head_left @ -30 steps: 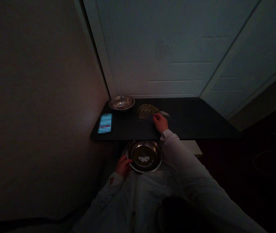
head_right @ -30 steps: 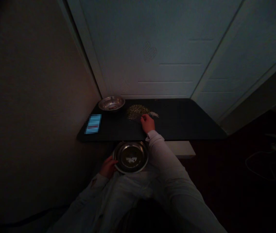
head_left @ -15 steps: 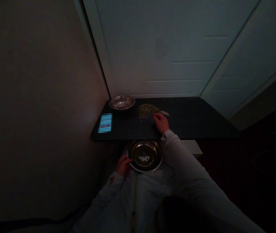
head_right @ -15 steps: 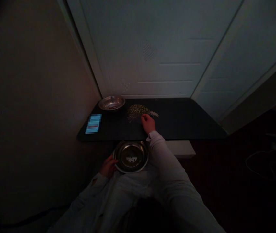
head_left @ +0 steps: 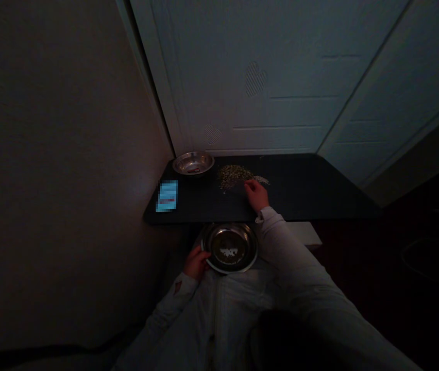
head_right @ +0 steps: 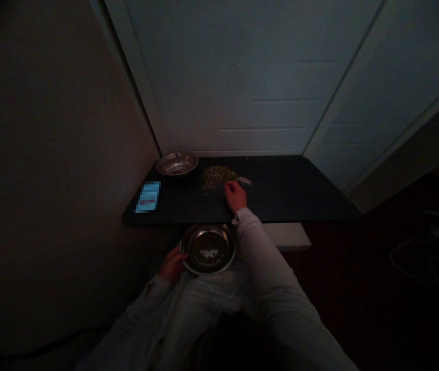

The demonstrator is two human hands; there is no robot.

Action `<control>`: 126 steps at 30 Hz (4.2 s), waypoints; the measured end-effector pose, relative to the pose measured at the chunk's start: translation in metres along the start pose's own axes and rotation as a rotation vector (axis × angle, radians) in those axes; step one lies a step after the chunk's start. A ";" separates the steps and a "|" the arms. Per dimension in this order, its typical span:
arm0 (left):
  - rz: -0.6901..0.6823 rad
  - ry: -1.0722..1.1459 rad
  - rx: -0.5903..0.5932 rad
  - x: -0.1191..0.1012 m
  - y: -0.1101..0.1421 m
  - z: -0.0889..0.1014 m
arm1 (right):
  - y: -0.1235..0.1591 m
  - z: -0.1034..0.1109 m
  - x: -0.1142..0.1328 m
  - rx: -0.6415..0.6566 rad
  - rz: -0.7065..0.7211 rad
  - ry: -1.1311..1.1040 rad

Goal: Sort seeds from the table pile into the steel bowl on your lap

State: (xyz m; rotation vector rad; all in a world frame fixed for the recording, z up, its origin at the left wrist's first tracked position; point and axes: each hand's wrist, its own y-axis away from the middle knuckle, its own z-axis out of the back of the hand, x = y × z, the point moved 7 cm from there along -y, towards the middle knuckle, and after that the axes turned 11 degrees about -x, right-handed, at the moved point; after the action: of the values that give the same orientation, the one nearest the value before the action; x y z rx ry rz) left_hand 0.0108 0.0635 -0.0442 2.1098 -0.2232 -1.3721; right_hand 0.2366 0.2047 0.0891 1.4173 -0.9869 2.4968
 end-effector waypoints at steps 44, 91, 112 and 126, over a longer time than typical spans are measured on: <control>-0.031 0.013 0.022 -0.001 -0.001 0.000 | 0.005 -0.001 0.005 0.054 -0.067 0.047; -0.013 0.015 0.032 0.001 -0.001 0.000 | 0.020 -0.006 0.003 0.148 -0.204 -0.069; 0.001 0.009 0.008 -0.003 0.003 0.000 | 0.017 0.026 -0.004 0.083 -0.191 0.181; 0.010 0.015 0.038 0.001 -0.001 0.004 | -0.022 0.076 -0.040 -0.017 -0.174 0.390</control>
State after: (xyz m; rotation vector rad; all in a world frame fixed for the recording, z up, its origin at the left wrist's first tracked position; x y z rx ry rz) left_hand 0.0077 0.0625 -0.0462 2.1469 -0.2557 -1.3551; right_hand 0.3237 0.1863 0.0947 0.9120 -0.7692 2.4895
